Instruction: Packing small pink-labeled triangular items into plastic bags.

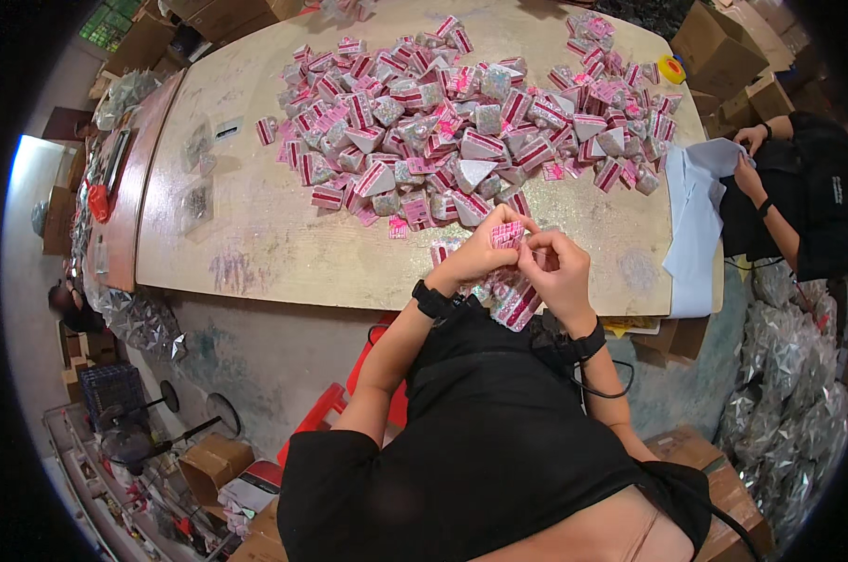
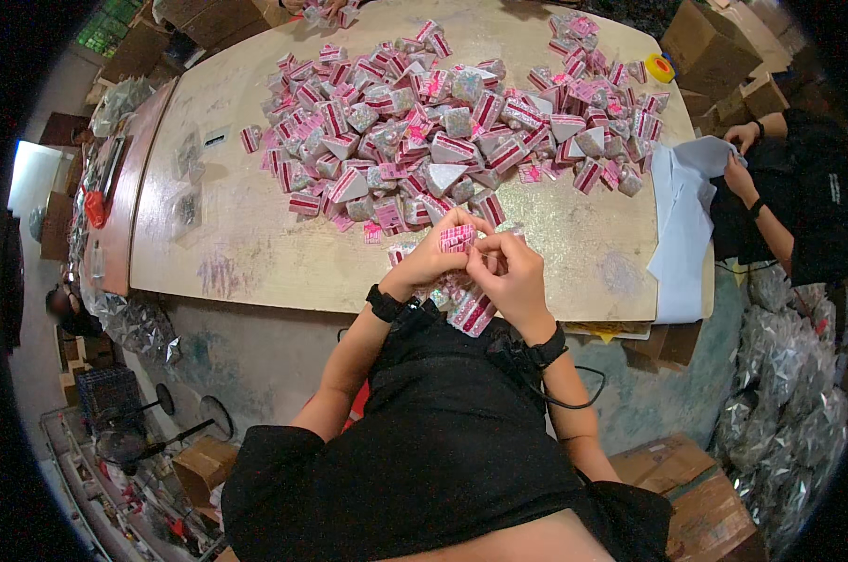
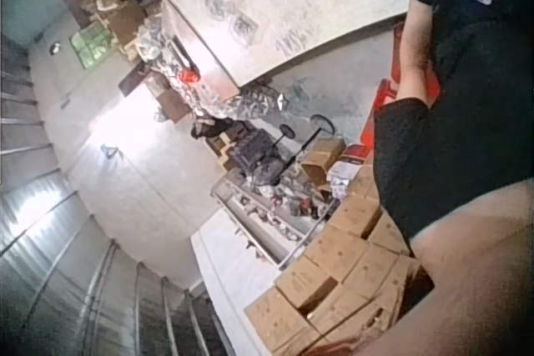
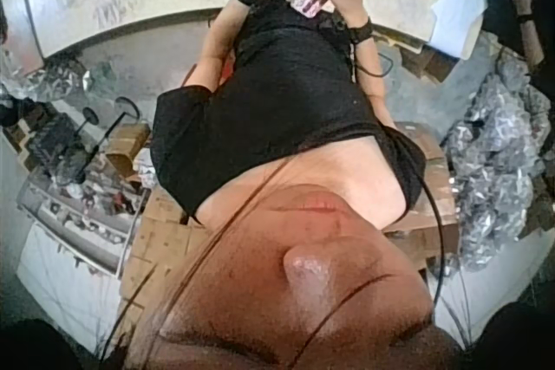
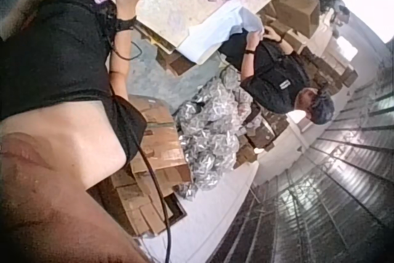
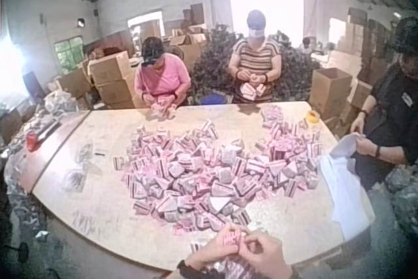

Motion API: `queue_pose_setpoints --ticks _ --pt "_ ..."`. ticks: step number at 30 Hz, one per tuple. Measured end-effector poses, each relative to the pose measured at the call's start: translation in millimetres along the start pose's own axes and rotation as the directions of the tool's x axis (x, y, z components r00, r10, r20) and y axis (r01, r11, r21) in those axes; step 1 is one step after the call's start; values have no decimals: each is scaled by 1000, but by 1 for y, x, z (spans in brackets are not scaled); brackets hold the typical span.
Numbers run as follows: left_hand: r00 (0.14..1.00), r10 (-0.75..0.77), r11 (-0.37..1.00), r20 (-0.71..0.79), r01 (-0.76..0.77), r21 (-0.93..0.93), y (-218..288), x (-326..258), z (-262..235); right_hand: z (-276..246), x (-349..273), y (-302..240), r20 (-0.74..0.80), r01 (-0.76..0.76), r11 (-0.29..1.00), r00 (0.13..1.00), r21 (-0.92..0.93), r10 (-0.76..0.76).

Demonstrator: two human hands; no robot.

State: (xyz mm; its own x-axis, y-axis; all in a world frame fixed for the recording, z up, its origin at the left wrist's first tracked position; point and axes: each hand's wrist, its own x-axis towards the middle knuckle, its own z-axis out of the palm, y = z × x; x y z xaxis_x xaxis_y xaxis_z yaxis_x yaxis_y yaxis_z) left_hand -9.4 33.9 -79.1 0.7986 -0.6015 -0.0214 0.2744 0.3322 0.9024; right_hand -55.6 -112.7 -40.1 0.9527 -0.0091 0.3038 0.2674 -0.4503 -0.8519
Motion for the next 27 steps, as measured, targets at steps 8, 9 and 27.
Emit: queue_pose_setpoints --ticks 8,9,27 --pt "998 55 997 10 -56 49 1 0 3 -3 -3 -4 126 -235 958 968 164 215" --pt "998 59 993 3 -59 106 2 0 4 -2 -3 -3 125 -238 957 968 164 219" --pt "993 112 976 27 -115 185 6 0 10 -5 -2 -5 247 -358 913 919 195 307"
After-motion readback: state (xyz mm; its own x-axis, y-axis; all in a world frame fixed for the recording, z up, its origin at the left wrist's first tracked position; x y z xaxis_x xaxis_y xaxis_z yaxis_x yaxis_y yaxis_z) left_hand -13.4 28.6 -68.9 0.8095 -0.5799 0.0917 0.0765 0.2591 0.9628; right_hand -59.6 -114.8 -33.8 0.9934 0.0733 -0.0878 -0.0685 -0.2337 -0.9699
